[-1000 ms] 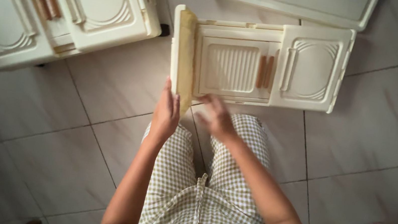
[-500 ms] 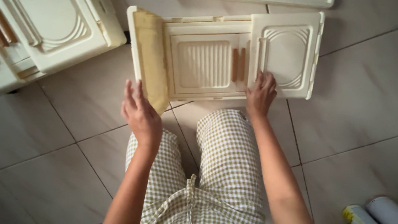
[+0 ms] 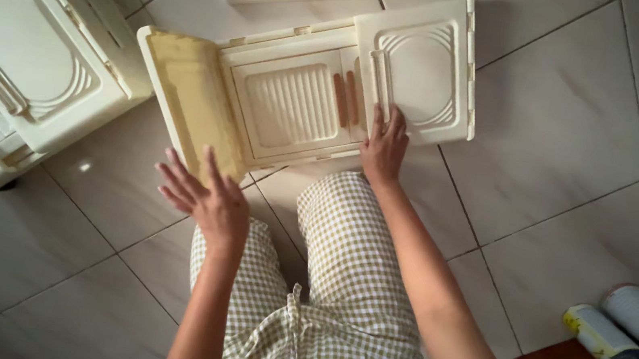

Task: The person assembles a beige foldable plastic crate by unfolding its sides and securing the latches. They then place the crate on the floor and repeat the process with a second identical crate, closing the lids and stacking them.

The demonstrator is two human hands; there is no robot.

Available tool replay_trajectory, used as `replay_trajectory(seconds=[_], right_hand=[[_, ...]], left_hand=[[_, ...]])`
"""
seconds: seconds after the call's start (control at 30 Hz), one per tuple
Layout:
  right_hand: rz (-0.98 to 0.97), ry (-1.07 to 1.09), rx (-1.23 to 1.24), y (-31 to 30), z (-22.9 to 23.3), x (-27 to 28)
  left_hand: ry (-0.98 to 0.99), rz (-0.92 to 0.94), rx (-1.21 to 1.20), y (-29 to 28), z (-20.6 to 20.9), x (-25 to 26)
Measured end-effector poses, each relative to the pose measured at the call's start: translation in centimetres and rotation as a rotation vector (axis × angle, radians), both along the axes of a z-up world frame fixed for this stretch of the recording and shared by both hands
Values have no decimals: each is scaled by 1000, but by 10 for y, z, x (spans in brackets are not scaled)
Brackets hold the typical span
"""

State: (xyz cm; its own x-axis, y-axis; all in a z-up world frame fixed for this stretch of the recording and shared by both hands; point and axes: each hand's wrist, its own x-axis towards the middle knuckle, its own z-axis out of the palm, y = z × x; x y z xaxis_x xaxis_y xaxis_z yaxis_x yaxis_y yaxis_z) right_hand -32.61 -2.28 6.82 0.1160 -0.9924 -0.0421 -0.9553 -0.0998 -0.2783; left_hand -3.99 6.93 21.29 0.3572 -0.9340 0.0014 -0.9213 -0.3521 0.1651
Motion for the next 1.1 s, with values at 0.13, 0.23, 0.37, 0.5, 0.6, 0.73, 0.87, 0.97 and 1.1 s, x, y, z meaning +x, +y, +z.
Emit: replay_trajectory(seconds=[0.13, 0.23, 0.37, 0.5, 0.6, 0.73, 0.87, 0.97, 1.1], right_hand=[[-13, -19, 4, 3, 19, -2], [-38, -65, -6, 2, 39, -2], [-77, -138, -16, 2, 69, -15], [-123, -195, 11, -2, 104, -40], [-128, -202, -54, -7, 131, -59], [-191, -233, -47, -10, 168, -86], [-312, -230, -44, -16, 189, -113], [-283, -122, -170, -26, 196, -140], [-368, -110, -180, -36, 199, -168]], left_hand=[[28, -197, 25, 4, -8, -29], [73, -253, 84, 2, -10, -49], [202, -240, 148, 4, -13, -59], [301, -293, 195, 5, -23, -55], [192, -336, 319, 8, -29, -50], [187, -341, 328, 16, -32, -40], [244, -315, 309, 25, -34, -34], [294, -325, 284, 30, -34, -35], [15, -398, 233, 37, -26, -35]])
